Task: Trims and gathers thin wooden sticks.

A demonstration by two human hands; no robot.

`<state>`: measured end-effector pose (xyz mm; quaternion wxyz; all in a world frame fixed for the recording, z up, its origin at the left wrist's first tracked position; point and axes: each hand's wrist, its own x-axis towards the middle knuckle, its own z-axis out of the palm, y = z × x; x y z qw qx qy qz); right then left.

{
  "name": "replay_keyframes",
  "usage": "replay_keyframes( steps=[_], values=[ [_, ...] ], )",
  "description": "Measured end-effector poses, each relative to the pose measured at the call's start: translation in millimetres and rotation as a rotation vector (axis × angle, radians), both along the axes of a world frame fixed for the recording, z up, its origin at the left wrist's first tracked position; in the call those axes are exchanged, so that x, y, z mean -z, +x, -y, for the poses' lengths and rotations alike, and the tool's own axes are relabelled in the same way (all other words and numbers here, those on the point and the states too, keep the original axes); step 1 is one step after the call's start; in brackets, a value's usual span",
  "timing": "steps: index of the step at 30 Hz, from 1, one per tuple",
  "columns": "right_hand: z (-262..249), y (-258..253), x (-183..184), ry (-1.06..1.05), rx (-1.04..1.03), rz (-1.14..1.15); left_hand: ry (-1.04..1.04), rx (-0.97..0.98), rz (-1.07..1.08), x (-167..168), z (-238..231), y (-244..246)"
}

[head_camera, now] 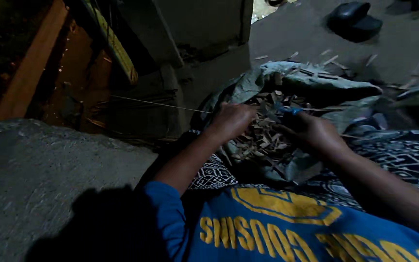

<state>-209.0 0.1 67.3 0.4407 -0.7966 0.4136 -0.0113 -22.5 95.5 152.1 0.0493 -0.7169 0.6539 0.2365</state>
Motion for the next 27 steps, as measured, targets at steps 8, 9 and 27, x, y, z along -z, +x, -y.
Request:
replay_keyframes(
  steps=[8,9,27],
  values=[
    [33,-14,12,-0.109,0.111,0.049,-0.019,-0.150,-0.094,-10,-12,32],
    [40,-17,15,-0.124,0.156,0.053,-0.029,-0.178,-0.105,-9,-14,37],
    [-10,20,2,0.864,0.560,0.652,-0.272,-0.302,-0.111,35,-4,-9]
  ],
)
